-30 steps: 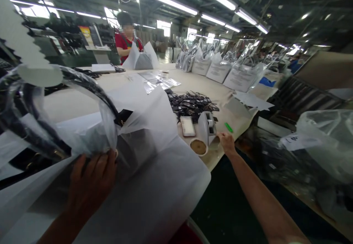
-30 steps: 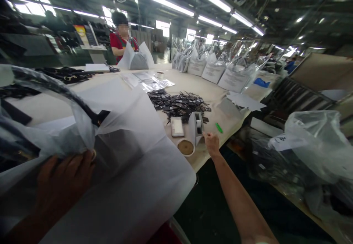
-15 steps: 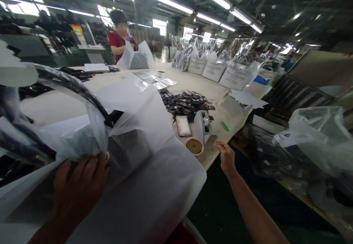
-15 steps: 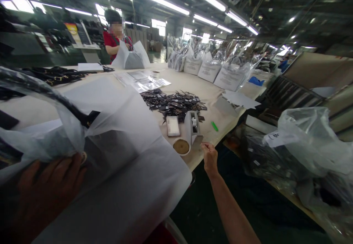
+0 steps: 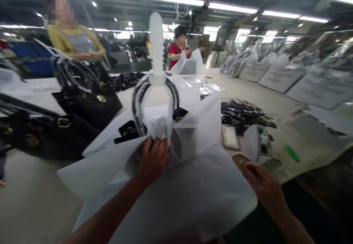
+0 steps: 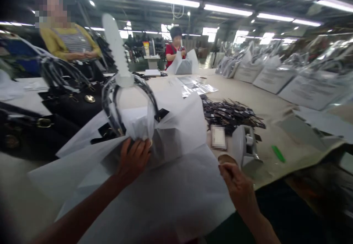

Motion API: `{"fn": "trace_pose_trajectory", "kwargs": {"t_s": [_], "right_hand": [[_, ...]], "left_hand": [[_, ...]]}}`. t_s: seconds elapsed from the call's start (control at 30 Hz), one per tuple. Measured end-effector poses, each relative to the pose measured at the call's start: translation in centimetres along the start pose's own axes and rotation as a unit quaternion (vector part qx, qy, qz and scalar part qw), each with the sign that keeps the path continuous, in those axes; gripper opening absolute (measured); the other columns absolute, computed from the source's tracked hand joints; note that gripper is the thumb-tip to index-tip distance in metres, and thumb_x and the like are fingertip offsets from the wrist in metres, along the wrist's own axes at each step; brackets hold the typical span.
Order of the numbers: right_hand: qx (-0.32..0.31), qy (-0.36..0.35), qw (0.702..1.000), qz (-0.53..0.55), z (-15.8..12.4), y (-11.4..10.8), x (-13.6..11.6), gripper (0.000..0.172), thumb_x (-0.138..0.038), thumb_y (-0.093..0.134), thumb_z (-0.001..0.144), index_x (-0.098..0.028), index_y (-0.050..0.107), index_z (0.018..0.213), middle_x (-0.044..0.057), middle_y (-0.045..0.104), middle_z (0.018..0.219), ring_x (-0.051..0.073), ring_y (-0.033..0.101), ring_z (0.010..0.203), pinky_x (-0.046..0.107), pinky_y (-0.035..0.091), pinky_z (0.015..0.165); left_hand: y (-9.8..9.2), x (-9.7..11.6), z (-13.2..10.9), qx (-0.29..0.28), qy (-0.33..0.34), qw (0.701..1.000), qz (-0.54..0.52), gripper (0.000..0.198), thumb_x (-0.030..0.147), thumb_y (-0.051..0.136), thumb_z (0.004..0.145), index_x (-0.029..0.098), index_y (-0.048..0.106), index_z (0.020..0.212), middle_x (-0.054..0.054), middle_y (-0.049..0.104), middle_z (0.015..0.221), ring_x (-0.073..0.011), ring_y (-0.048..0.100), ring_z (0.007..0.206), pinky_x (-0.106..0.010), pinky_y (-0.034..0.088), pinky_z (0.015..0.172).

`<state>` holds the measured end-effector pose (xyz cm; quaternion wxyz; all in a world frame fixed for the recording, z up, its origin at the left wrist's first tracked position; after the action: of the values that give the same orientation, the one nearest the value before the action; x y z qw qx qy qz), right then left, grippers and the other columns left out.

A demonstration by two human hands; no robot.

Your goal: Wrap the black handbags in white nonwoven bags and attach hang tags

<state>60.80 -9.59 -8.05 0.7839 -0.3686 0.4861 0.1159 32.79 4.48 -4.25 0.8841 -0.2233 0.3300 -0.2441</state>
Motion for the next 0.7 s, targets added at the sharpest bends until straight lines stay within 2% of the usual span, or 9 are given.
{"fn": "trace_pose_trajectory", "kwargs": {"t_s": [0.1, 0.17, 0.23, 0.33, 0.43, 0.5, 0.6, 0.7], "right_hand": [[-0.156, -0.133, 0.975, 0.079, -1.7, 8.4, -9.9, 0.021, -0.043, 0.058, 0.080, -0.022, 0.063, 0.075, -0.002, 0.058, 0.062, 0.012, 0.052, 0.058, 0.022, 0.042, 0.054], [-0.212, -0.178, 0.954, 0.112, -2.4, 13.1, -14.6, 0.023, -0.040, 0.054, 0.084, -0.021, 0.059, 0.072, -0.003, 0.055, 0.061, 0.010, 0.050, 0.057, 0.021, 0.041, 0.054], [-0.216, -0.196, 0.949, 0.123, -2.1, 16.7, -17.1, 0.025, -0.040, 0.051, 0.086, -0.020, 0.057, 0.072, -0.003, 0.055, 0.061, 0.010, 0.050, 0.055, 0.020, 0.040, 0.052], [-0.168, -0.198, 0.966, 0.007, -0.5, 20.5, -17.3, 0.025, -0.037, 0.050, 0.086, -0.021, 0.058, 0.069, -0.002, 0.060, 0.059, 0.012, 0.054, 0.053, 0.022, 0.040, 0.051], [-0.138, -0.192, 0.968, -0.081, 0.8, 22.6, -16.5, 0.024, -0.033, 0.053, 0.085, -0.021, 0.060, 0.065, 0.004, 0.066, 0.062, 0.017, 0.060, 0.056, 0.027, 0.042, 0.054], [-0.135, -0.181, 0.968, -0.110, 1.3, 23.0, -16.3, 0.025, -0.033, 0.053, 0.085, -0.020, 0.062, 0.066, 0.008, 0.068, 0.064, 0.020, 0.062, 0.058, 0.029, 0.043, 0.054], [-0.126, -0.156, 0.965, -0.169, 1.2, 21.9, -16.8, 0.031, -0.035, 0.053, 0.086, -0.016, 0.065, 0.065, 0.010, 0.070, 0.065, 0.020, 0.065, 0.059, 0.028, 0.045, 0.053], [-0.110, -0.128, 0.957, -0.238, 0.3, 21.0, -17.5, 0.029, -0.036, 0.058, 0.083, -0.015, 0.068, 0.065, 0.003, 0.072, 0.065, 0.013, 0.064, 0.058, 0.022, 0.044, 0.053]], "left_hand": [[0.3, 0.0, -0.4, -0.014, -0.011, 1.000, 0.004, 0.036, 0.019, 0.047, 0.090, 0.005, 0.055, 0.122, -0.015, 0.066, 0.109, -0.0238, 0.058, 0.109, -0.050, 0.033, 0.108], [0.3, 0.0, -0.7, -0.019, -0.017, 1.000, -0.001, 0.037, 0.017, 0.046, 0.089, 0.005, 0.054, 0.123, -0.015, 0.065, 0.112, -0.0239, 0.057, 0.110, -0.049, 0.035, 0.107], [0.0, 0.0, -0.8, -0.011, -0.020, 1.000, -0.016, 0.036, 0.015, 0.045, 0.088, 0.005, 0.055, 0.122, -0.015, 0.064, 0.112, -0.0244, 0.057, 0.110, -0.048, 0.037, 0.106], [-0.7, -0.1, -0.9, 0.022, -0.015, 0.999, -0.042, 0.031, 0.011, 0.045, 0.087, 0.004, 0.060, 0.113, -0.015, 0.065, 0.108, -0.0261, 0.059, 0.108, -0.048, 0.041, 0.102], [-0.6, -0.3, -0.8, 0.039, -0.005, 0.997, -0.060, 0.028, 0.008, 0.043, 0.085, 0.003, 0.061, 0.105, -0.017, 0.066, 0.106, -0.0264, 0.060, 0.105, -0.047, 0.043, 0.098], [-0.7, -0.5, -0.7, 0.048, 0.004, 0.997, -0.065, 0.027, 0.008, 0.041, 0.085, 0.004, 0.061, 0.103, -0.018, 0.066, 0.105, -0.0260, 0.061, 0.104, -0.045, 0.045, 0.095], [-1.7, -1.0, -0.9, 0.052, 0.011, 0.996, -0.068, 0.025, 0.011, 0.045, 0.084, 0.004, 0.062, 0.102, -0.019, 0.067, 0.104, -0.0270, 0.062, 0.098, -0.041, 0.047, 0.083], [-2.0, -2.4, -1.2, 0.063, -0.011, 0.993, -0.102, 0.034, 0.020, 0.052, 0.084, 0.003, 0.058, 0.113, -0.023, 0.065, 0.107, -0.0293, 0.064, 0.085, -0.041, 0.045, 0.070]]}}
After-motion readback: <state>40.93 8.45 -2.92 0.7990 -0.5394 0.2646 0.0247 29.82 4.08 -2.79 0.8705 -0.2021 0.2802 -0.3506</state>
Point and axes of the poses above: each hand's wrist, its own z-axis towards the middle knuckle, its own y-axis out of the palm, x = y × z, the point moved 10 cm from there along z, towards the middle knuckle
